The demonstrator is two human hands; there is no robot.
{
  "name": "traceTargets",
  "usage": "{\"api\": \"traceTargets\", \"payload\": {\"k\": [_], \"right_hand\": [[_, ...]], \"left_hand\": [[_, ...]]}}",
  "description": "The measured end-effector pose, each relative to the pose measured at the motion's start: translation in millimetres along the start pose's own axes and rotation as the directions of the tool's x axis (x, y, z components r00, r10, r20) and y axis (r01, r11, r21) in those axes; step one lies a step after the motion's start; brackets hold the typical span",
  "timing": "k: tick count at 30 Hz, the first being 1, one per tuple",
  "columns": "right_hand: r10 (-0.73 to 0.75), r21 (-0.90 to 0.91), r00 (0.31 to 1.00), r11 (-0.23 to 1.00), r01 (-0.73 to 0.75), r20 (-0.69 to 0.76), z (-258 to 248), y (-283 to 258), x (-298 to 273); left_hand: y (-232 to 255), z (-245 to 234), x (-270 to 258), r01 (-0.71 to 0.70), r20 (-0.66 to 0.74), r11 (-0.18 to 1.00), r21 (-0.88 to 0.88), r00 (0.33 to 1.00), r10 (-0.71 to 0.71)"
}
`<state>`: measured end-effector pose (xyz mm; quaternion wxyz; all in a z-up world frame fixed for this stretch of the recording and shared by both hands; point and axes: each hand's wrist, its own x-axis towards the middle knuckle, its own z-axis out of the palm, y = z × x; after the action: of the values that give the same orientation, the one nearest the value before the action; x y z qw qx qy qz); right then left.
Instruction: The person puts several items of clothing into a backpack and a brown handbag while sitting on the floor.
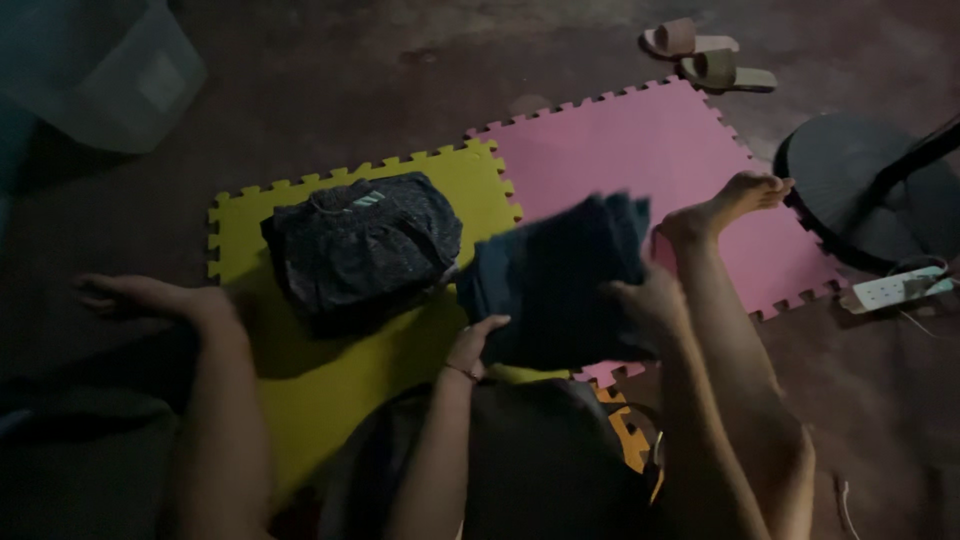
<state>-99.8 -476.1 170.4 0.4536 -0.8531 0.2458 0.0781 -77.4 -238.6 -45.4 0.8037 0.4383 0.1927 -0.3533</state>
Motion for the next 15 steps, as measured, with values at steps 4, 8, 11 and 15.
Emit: {"api": "traceTargets", "payload": {"k": [4, 8, 11, 15], "right_hand": [[-0.083, 0.033, 0.996, 0.996, 0.082, 0.027, -34, -65, -20], [-0.376, 0.359, 0.919, 0.879, 0.314, 0.116, -39, -109, -4], [-0.541, 0.479, 0.824, 0.775, 0.412, 0.167, -8, -141, 19], [-0.597, 0.649, 0.78, 0.671, 0.359, 0.185, 86, -153, 54]], "left_hand": [[17, 6, -14, -0.532, 0.17, 0.793, 0.297, 0.847, 0.504], [93, -19, -76, -0.541, -0.102, 0.745, 0.391, 0.779, 0.619], [167, -45, -124, -0.557, -0.276, 0.723, 0.41, 0.679, 0.68], [228, -94, -150, -0.647, -0.273, 0.705, 0.291, 0.65, 0.709]]}}
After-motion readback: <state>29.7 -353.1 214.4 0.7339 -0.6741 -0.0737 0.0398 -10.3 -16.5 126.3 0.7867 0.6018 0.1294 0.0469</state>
